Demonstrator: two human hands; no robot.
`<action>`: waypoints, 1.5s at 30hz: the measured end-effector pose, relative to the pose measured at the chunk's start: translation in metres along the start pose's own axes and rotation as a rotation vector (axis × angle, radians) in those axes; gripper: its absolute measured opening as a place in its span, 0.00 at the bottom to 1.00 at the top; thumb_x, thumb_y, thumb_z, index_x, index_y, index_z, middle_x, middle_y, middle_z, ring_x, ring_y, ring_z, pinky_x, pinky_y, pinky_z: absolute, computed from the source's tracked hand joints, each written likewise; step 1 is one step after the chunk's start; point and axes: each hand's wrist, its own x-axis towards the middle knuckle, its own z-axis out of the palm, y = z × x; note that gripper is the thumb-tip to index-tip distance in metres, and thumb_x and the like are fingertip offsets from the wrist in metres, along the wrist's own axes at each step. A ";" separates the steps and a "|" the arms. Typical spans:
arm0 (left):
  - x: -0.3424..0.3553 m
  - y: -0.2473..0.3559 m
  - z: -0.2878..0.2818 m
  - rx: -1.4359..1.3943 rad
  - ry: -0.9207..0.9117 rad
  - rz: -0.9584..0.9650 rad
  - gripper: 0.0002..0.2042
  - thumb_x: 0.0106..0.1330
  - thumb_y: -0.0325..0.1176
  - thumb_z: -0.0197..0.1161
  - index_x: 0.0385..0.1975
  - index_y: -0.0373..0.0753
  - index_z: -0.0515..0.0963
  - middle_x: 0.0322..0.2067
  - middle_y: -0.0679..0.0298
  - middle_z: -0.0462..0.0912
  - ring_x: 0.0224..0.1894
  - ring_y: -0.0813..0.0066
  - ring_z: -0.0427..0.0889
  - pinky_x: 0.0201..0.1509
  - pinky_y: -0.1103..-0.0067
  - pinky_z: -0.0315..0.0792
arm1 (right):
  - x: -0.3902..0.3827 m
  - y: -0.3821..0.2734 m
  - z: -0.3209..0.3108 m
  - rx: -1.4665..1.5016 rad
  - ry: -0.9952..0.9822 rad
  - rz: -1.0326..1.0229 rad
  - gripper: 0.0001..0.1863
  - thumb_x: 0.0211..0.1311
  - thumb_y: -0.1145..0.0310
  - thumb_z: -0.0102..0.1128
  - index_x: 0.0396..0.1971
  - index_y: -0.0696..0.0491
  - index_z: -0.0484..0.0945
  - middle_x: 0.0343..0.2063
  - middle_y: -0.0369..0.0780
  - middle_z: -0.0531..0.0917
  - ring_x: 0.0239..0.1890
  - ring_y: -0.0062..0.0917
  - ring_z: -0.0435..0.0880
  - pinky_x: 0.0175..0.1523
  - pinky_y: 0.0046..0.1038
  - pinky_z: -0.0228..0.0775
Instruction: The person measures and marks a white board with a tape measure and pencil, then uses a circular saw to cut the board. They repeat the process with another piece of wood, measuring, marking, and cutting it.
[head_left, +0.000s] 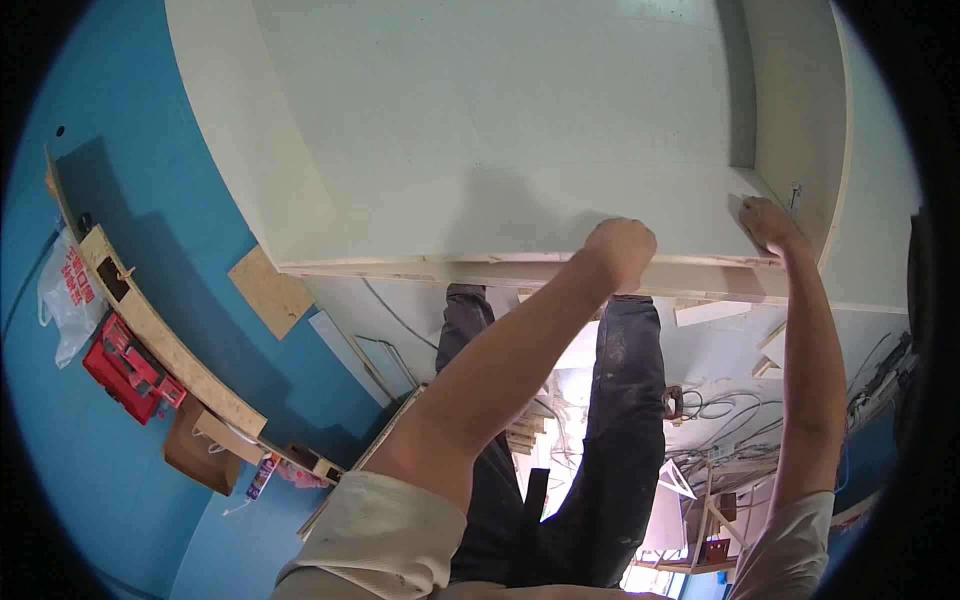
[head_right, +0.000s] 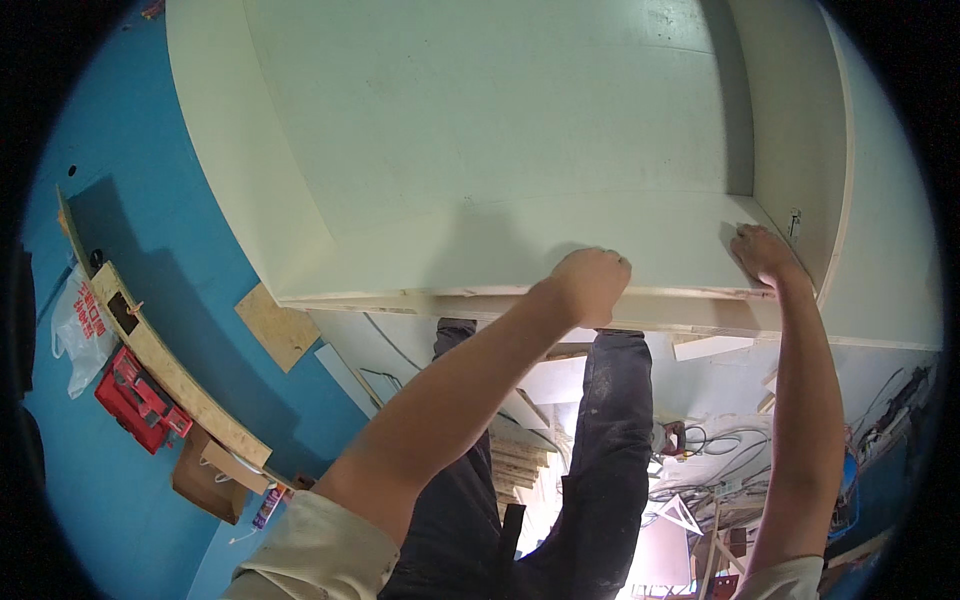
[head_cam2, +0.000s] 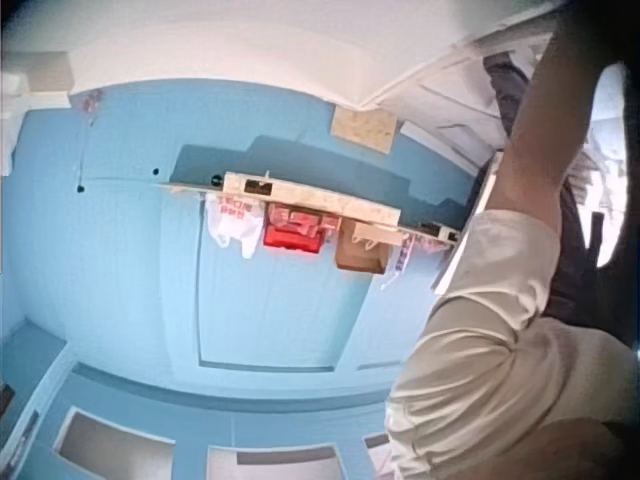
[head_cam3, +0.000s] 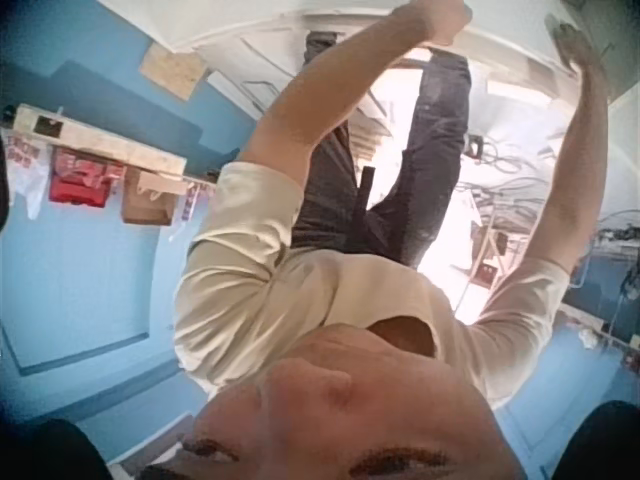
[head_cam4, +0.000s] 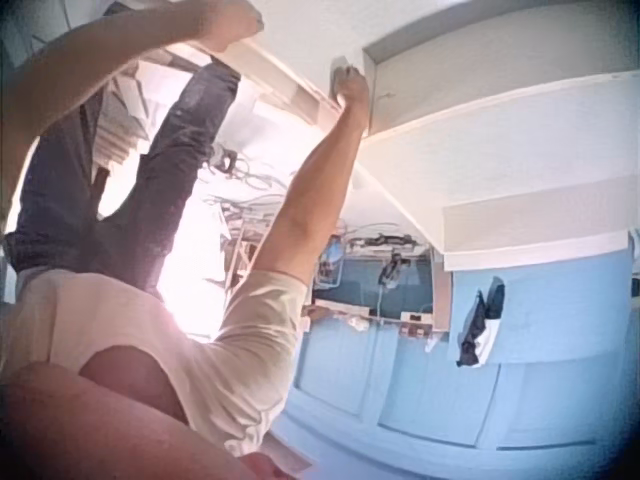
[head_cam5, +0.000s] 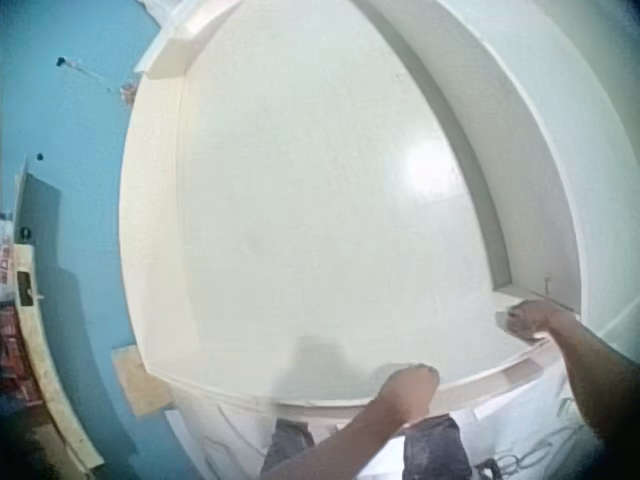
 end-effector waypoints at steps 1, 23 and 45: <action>-0.001 -0.006 -0.006 -0.024 -0.059 0.004 0.15 0.47 0.29 0.61 0.36 0.33 0.77 0.38 0.52 0.81 0.45 0.53 0.80 0.48 0.65 0.75 | 0.002 0.006 0.005 -0.019 -0.080 0.032 0.23 0.68 0.56 0.41 0.49 0.58 0.75 0.49 0.51 0.78 0.53 0.46 0.76 0.60 0.41 0.65; -0.052 -0.335 0.066 -0.201 -0.114 -0.608 0.33 0.68 0.57 0.46 0.65 0.38 0.62 0.67 0.54 0.61 0.68 0.58 0.60 0.70 0.64 0.57 | 0.101 -0.095 0.080 -0.035 -0.192 0.136 0.29 0.64 0.50 0.47 0.62 0.49 0.68 0.60 0.49 0.69 0.63 0.44 0.65 0.65 0.40 0.61; -0.153 -0.163 0.060 -0.341 -0.003 -0.098 0.44 0.45 0.42 0.75 0.63 0.34 0.63 0.66 0.44 0.58 0.71 0.50 0.53 0.72 0.60 0.50 | -0.006 -0.195 0.103 -0.009 0.090 -0.016 0.21 0.59 0.55 0.53 0.43 0.57 0.78 0.42 0.48 0.82 0.48 0.40 0.79 0.57 0.38 0.68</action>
